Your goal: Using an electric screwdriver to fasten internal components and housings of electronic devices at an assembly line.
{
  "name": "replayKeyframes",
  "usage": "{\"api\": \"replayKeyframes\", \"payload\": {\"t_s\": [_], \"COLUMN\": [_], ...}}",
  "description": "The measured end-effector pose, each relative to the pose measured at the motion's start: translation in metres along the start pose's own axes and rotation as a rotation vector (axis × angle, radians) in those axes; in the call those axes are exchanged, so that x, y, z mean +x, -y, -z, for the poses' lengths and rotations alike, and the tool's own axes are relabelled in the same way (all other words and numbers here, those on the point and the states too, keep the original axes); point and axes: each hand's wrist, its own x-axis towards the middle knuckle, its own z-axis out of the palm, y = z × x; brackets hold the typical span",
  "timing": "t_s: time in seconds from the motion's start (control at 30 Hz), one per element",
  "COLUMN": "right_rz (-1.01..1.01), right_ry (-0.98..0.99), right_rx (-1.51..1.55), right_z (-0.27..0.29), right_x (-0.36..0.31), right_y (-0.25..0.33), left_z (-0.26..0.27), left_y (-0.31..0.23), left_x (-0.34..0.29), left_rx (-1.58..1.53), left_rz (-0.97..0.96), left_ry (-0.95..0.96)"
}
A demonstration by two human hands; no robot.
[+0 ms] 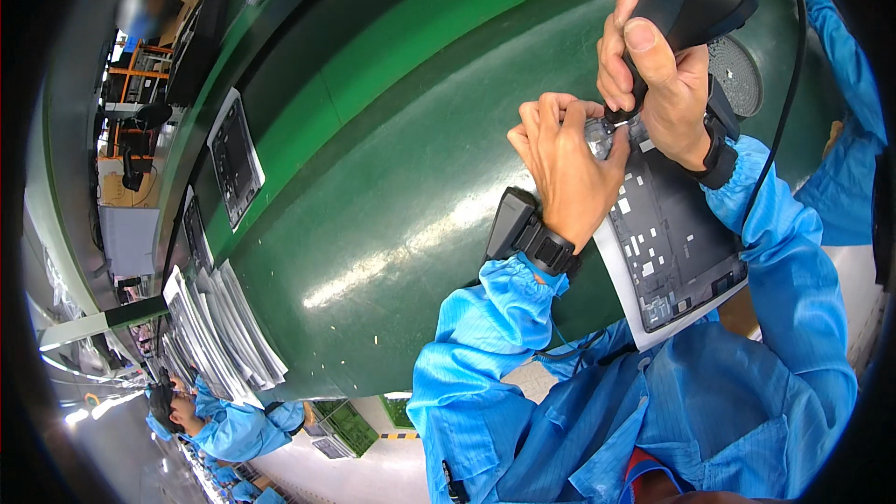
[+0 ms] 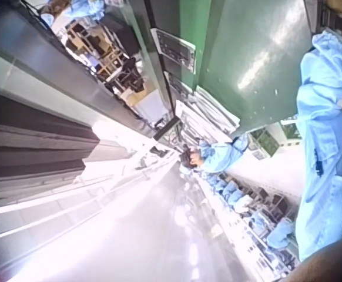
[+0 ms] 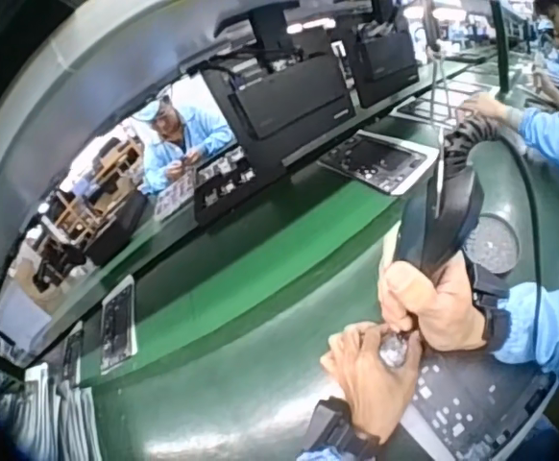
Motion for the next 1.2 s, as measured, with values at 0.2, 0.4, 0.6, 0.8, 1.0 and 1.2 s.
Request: {"api": "replayKeyframes", "payload": {"t_s": [0.2,0.4,0.6,0.8,1.0,1.2], "right_rz": [0.016,0.008,0.017,0.015,0.015,0.003], "right_ry": [-0.056,-0.004,-0.014,0.002,0.041,0.049], "right_rx": [0.064,-0.018,-0.035,-0.041,-0.055,-0.025], "right_z": [-0.0046,0.0001,0.0013,0.0008,-0.0001,-0.0016], "right_x": [-0.0006,-0.0011,-0.0005,-0.0025,-0.0031,-0.0057], "right_y": [0.002,0.0013,0.0013,-0.0002,0.0003,-0.002], "left_z": [-0.0017,-0.0005,-0.0004,0.0005,-0.0005,-0.0025], "left_y": [-0.0002,-0.0018,-0.0017,-0.0023,-0.0026,0.0004], "left_x": [-0.0004,0.0003,0.0003,0.0004,0.0007,0.0015], "left_rx": [-0.013,-0.009,-0.019,-0.054,-0.066,-0.038], "left_rz": [-0.005,-0.004,-0.006,0.011,0.011,-0.011], "left_ry": [-0.008,-0.003,-0.003,0.009,0.0,-0.024]}}
